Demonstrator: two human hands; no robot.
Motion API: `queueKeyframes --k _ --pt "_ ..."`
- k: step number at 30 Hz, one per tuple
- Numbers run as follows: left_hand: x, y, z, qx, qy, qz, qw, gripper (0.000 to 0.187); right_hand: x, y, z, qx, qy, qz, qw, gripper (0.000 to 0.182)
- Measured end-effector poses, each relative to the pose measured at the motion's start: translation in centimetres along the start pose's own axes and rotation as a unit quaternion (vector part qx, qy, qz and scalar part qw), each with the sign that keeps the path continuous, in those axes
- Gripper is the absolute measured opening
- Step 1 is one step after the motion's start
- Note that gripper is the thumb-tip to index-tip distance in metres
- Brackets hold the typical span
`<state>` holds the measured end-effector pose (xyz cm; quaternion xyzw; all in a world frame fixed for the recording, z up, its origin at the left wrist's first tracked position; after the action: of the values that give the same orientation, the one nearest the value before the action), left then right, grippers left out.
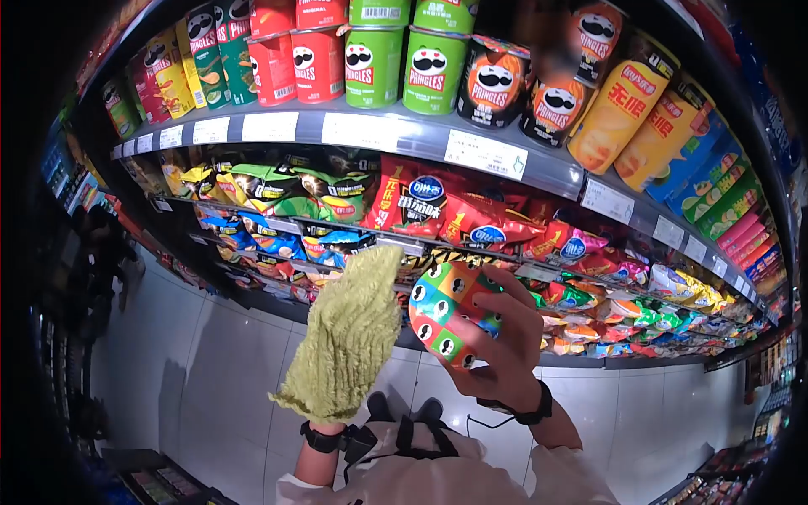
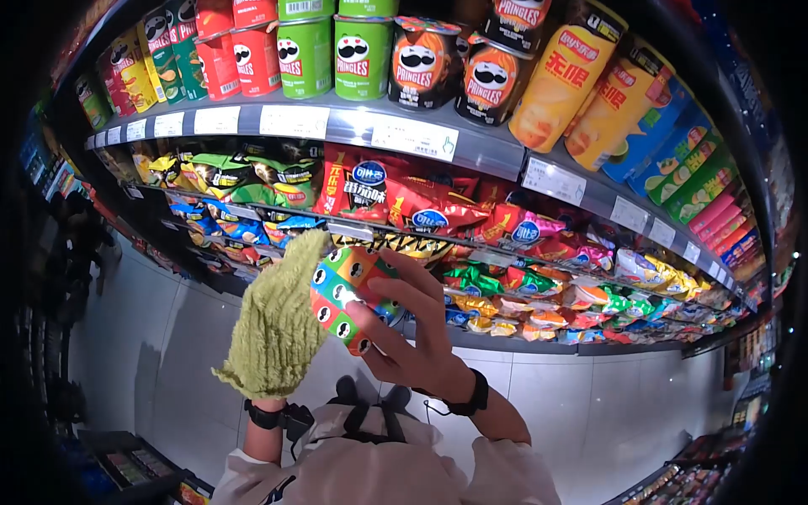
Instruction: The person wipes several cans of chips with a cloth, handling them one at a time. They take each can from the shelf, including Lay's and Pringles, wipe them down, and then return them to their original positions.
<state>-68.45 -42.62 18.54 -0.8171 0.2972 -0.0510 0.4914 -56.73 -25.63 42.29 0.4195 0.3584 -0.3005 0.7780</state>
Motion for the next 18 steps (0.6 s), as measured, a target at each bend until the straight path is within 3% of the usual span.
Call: queueKeyframes --k 1,5,8,10,11,12,14,18 --pt "0.0 -0.4 -0.1 0.001 -0.006 0.006 1.000 0.065 0.8 -0.2 -0.2 -0.021 0.000 0.002 1.000 0.053" --pt "0.7 -1.1 1.1 0.041 0.000 0.024 0.999 0.067 3.1 0.1 -0.5 -0.045 -0.036 0.011 0.998 0.051" --pt "0.4 -2.2 3.4 0.045 0.020 0.028 0.998 0.066 3.6 -1.7 -0.3 -0.102 -0.066 0.098 0.988 0.051" --pt "-0.2 -3.2 5.7 0.032 0.039 0.022 0.998 0.065 4.4 -3.7 -1.6 -0.246 -0.169 0.133 0.945 0.057" --pt "-0.6 -3.7 7.1 0.026 0.049 0.020 0.998 0.065 4.8 -3.9 -2.1 -0.211 -0.173 0.130 0.953 0.063" --pt "-0.9 -4.0 8.0 0.023 0.056 0.018 0.998 0.065 5.5 -4.0 -2.6 -0.199 -0.164 0.090 0.962 0.080" --pt "-1.4 -4.3 9.3 0.014 0.068 0.017 0.997 0.064 5.8 -3.6 -2.4 -0.058 -0.147 0.040 0.987 0.081" --pt "-1.2 -3.0 10.7 0.001 0.101 0.002 0.995 0.064 7.8 -3.1 -3.0 0.028 -0.212 0.029 0.976 0.083"
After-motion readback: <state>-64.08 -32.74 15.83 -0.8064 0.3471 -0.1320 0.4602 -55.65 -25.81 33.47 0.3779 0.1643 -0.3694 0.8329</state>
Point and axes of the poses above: each hand's wrist, its own x-axis away from the middle knuckle, its own y-axis out of the back of the hand, z = x × y, the point moved 9 cm from there along -x, towards the middle knuckle, and after that the axes turned 10 degrees about -y, right-handed, at the moved point
